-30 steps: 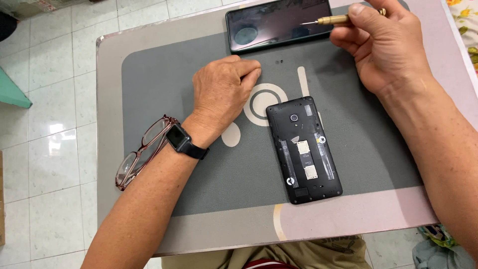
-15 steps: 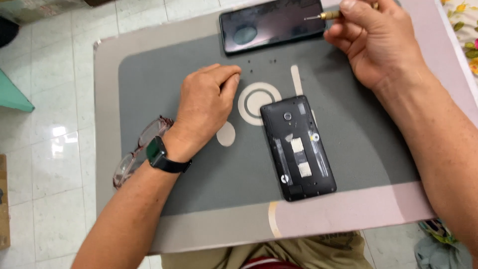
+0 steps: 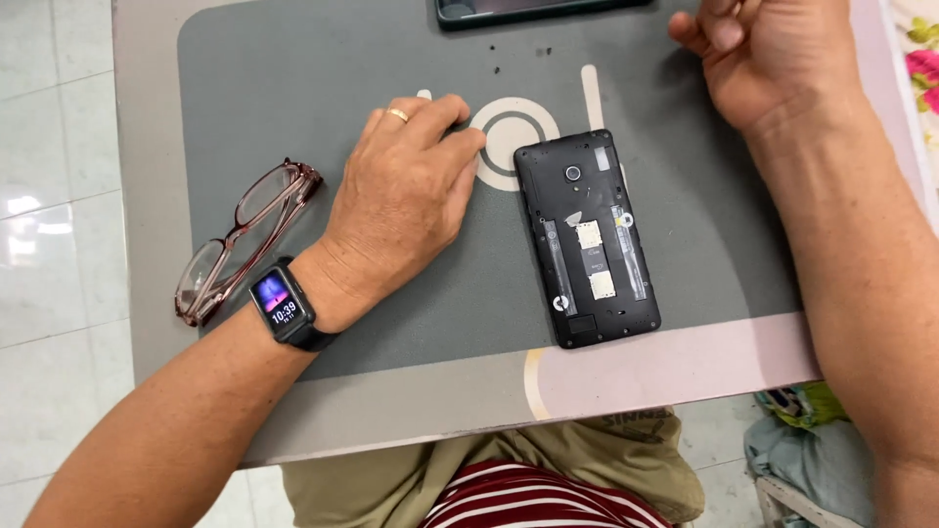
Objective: The person uses a screwdriver to remove screws from the back of a disassembled smartphone. They place the removed screws on the table mat and continue unscrewing additional fasteners from the device's back panel.
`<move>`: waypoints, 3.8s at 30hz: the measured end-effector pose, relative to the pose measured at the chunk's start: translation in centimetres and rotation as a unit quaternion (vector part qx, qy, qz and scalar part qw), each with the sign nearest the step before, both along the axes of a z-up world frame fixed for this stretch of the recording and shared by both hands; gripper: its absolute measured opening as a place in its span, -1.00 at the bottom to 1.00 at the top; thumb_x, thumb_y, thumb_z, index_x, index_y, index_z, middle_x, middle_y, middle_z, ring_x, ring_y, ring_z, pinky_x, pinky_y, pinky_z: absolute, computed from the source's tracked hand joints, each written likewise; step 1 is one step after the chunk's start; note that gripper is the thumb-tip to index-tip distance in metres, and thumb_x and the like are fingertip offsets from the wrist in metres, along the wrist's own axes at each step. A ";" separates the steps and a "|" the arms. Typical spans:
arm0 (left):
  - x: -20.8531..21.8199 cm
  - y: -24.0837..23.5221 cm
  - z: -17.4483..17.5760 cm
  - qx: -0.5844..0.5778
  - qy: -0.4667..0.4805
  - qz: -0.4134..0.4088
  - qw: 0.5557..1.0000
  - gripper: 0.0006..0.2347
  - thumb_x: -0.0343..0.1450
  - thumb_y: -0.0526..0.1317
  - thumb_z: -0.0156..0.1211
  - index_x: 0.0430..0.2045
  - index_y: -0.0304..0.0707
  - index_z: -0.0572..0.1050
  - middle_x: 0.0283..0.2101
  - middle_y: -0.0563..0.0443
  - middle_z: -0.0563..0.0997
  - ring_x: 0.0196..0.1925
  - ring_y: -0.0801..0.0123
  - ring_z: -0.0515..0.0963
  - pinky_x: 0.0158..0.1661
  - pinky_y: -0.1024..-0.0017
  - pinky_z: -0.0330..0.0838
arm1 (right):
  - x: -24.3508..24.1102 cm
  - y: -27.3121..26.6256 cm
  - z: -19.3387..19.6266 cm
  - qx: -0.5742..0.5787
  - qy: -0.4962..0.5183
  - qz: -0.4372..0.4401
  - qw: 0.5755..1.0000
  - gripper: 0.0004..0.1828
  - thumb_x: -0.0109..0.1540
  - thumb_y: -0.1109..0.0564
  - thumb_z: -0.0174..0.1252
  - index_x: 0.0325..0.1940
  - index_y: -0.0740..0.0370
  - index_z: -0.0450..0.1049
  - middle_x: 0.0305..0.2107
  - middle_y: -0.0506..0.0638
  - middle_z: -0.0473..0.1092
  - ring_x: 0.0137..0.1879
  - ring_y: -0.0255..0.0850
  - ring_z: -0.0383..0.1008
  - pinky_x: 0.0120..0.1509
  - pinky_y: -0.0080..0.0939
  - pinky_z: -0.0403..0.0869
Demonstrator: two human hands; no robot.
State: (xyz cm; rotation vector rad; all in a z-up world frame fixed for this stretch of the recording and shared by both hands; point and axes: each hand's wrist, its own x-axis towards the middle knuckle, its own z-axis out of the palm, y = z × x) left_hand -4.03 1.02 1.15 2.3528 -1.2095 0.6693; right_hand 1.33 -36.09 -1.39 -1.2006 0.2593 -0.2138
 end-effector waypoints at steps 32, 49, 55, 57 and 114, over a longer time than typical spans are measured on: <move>0.0 -0.1 1.5 0.136 -0.036 -0.098 0.985 -0.54 0.34 -0.50 0.18 0.13 -0.03 0.54 0.27 0.05 0.56 0.20 0.04 0.60 0.03 0.13 0.42 | -14.1 4.7 7.4 -0.531 -0.185 -0.023 0.827 -0.65 0.73 0.63 0.34 0.30 0.57 0.25 -0.29 0.22 0.27 -0.25 -0.16 0.27 -0.03 -0.19 0.30; 0.0 0.2 1.5 0.128 -0.020 -0.104 0.986 -0.56 0.35 -0.51 0.21 0.10 -0.02 0.55 0.18 -0.02 0.54 0.23 0.00 0.57 0.05 0.08 0.43 | -14.0 6.4 7.9 -0.667 -0.194 0.025 0.719 -0.69 0.54 0.44 0.51 -0.20 0.41 0.53 -0.55 0.01 0.31 -0.46 -0.21 0.17 -0.29 -0.16 0.12; -0.1 0.4 1.4 0.124 -0.020 -0.104 0.987 -0.55 0.33 -0.49 0.26 0.10 -0.01 0.56 0.20 0.01 0.55 0.24 0.02 0.58 0.07 0.11 0.43 | -13.7 6.0 6.9 -0.691 -0.250 0.014 0.678 -0.82 0.55 0.49 0.50 -0.04 0.47 0.60 -0.46 0.06 0.46 -0.40 -0.14 0.32 -0.19 -0.15 0.28; -0.1 0.4 1.5 0.121 -0.010 -0.109 0.987 -0.55 0.33 -0.50 0.24 0.10 -0.04 0.56 0.21 -0.02 0.55 0.24 -0.01 0.58 0.06 0.10 0.43 | -13.7 5.8 6.5 -0.659 -0.272 0.003 0.701 -0.78 0.59 0.50 0.55 0.09 0.61 0.56 -0.17 0.37 0.58 -0.26 -0.05 0.53 -0.07 -0.03 0.48; -0.2 0.2 1.4 0.126 -0.012 -0.105 0.986 -0.56 0.35 -0.45 0.25 0.12 0.02 0.56 0.19 -0.06 0.52 0.23 -0.02 0.55 0.06 0.08 0.41 | -11.3 6.6 6.9 -0.717 -0.271 0.015 0.642 -0.71 0.54 0.55 0.45 0.31 0.50 0.59 -0.21 0.12 0.53 -0.20 -0.11 0.53 -0.03 -0.10 0.48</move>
